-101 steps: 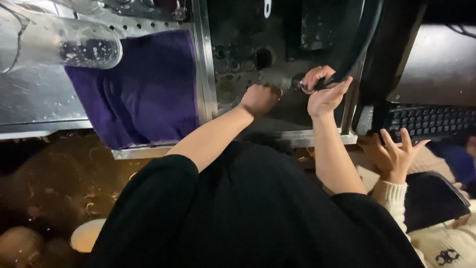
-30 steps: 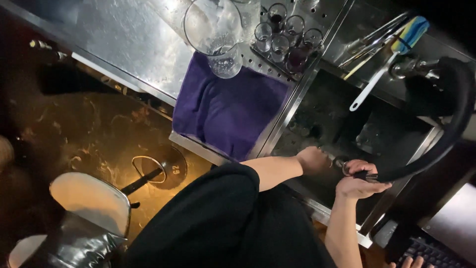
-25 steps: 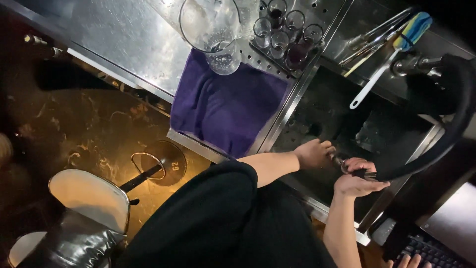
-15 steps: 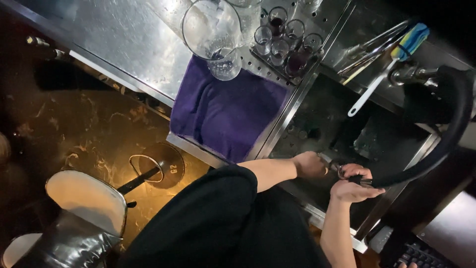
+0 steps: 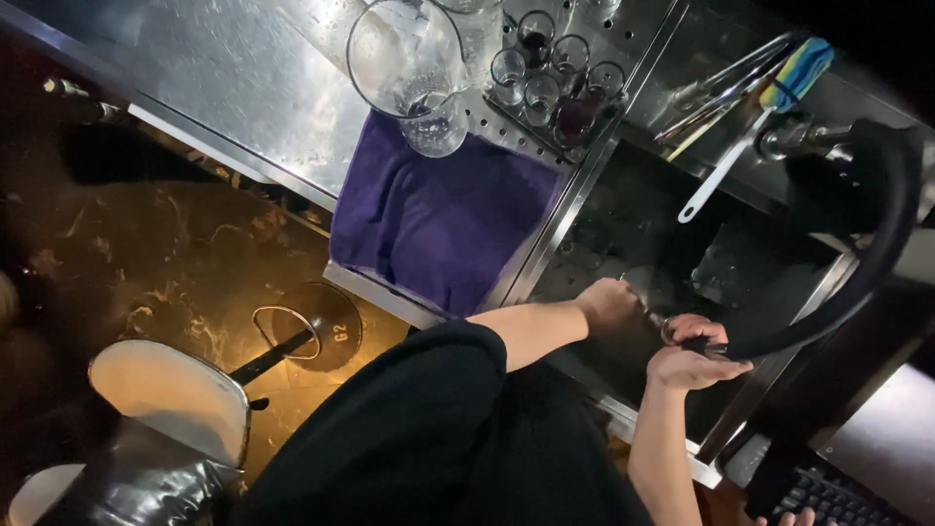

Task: Rinsing various glasses, pitchers, and bar tools using a spray nozzle in a bar sink

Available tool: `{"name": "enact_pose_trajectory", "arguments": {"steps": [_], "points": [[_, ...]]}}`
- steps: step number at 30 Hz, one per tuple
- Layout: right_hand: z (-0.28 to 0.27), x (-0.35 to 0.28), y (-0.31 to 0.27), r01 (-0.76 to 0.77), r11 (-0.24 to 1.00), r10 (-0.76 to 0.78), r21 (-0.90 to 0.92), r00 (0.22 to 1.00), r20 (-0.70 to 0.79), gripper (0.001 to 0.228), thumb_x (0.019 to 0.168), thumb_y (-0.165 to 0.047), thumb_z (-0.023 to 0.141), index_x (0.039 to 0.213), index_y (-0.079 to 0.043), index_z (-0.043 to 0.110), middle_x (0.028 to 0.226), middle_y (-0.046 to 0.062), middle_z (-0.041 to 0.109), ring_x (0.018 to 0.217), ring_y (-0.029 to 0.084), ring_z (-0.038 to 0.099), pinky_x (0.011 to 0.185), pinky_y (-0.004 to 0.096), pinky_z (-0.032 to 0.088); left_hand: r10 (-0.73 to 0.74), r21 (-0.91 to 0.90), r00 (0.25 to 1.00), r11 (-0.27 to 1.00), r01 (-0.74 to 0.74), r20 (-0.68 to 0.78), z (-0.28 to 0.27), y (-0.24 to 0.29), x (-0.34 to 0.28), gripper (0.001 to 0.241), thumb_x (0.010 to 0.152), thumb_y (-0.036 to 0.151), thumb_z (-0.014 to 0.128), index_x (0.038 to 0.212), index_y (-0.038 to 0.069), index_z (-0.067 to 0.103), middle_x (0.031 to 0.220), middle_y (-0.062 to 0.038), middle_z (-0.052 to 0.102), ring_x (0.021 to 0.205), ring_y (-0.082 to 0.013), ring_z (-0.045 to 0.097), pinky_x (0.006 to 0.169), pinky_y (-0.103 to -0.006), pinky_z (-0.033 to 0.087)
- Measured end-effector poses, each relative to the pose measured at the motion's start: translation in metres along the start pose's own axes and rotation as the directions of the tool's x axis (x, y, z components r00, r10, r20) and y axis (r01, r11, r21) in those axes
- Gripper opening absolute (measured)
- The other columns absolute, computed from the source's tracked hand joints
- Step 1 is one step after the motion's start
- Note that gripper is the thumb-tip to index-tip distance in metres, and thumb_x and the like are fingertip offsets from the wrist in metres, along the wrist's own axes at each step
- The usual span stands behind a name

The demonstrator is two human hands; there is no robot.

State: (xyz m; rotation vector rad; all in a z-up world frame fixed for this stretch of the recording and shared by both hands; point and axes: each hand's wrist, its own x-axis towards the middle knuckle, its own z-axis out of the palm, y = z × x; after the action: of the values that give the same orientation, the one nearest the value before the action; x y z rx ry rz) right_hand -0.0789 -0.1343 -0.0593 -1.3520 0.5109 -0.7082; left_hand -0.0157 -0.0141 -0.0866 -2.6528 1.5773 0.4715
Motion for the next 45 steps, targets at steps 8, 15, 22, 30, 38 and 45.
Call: {"name": "enact_pose_trajectory", "arguments": {"steps": [8,15,22,30,38,45], "points": [[0.015,0.01,-0.01,0.118,0.99,-0.138,-0.079,0.938,-0.317,0.07,0.094,-0.077,0.025,0.061,-0.017,0.037,0.052,-0.001,0.035,0.042,0.014,0.038,0.047,0.027,0.033,-0.107,-0.628,0.989,0.765,0.146,0.099,-0.034,0.004,-0.001,0.024,0.103,0.017,0.055,0.109,0.009,0.077,0.105,-0.011,0.078,0.095,-0.0322,0.077,0.08,-0.0418,0.064],[0.027,-0.001,-0.016,0.027,0.994,0.001,0.108,0.967,-0.257,0.072,0.092,-0.074,0.025,0.054,-0.016,0.046,0.048,0.0,0.042,0.044,0.017,0.049,0.05,0.024,0.037,-0.026,-0.606,0.995,0.792,0.078,0.094,-0.03,0.019,-0.008,0.031,0.104,0.026,0.05,0.115,0.004,0.07,0.117,-0.018,0.073,0.101,-0.0352,0.075,0.077,-0.0423,0.063],[0.022,0.018,-0.027,-0.042,0.999,0.035,-0.006,0.898,-0.438,0.071,0.089,-0.072,0.019,0.053,-0.017,0.046,0.046,0.001,0.039,0.046,0.018,0.042,0.055,0.031,0.037,-0.04,-0.481,0.994,0.873,0.084,0.101,-0.013,0.017,0.01,0.033,0.092,0.046,0.051,0.087,0.025,0.077,0.087,0.0,0.078,0.078,-0.0229,0.076,0.058,-0.039,0.057],[0.033,0.048,-0.066,-0.029,0.958,0.154,0.284,0.891,-0.427,0.069,0.085,-0.071,0.031,0.055,-0.013,0.05,0.042,0.003,0.036,0.039,0.021,0.034,0.044,0.034,0.025,-0.373,-0.709,0.914,0.601,0.369,0.16,-0.071,-0.034,-0.018,0.026,0.103,0.019,0.052,0.109,0.011,0.076,0.094,-0.014,0.078,0.081,-0.0336,0.079,0.071,-0.0424,0.064],[-0.038,0.088,-0.044,-0.078,0.98,0.124,0.184,0.96,-0.252,0.074,0.069,-0.088,0.032,0.06,-0.016,0.046,0.049,0.002,0.032,0.043,0.017,0.023,0.049,0.036,0.016,-0.413,-0.901,0.838,0.082,0.425,0.358,-0.082,-0.067,-0.026,0.042,0.095,0.027,0.043,0.11,0.016,0.081,0.122,-0.006,0.077,0.11,-0.0275,0.072,0.088,-0.0394,0.056],[-0.066,0.101,-0.038,-0.122,0.977,0.162,0.172,0.957,-0.24,0.069,0.079,-0.077,0.035,0.066,-0.013,0.054,0.051,0.007,0.04,0.046,0.024,0.036,0.056,0.038,0.033,-0.366,-0.862,0.815,-0.418,0.287,0.449,-0.063,-0.075,-0.028,0.025,0.091,0.02,0.063,0.1,0.001,0.076,0.086,-0.013,0.078,0.075,-0.0194,0.066,0.071,-0.0328,0.045]]}}
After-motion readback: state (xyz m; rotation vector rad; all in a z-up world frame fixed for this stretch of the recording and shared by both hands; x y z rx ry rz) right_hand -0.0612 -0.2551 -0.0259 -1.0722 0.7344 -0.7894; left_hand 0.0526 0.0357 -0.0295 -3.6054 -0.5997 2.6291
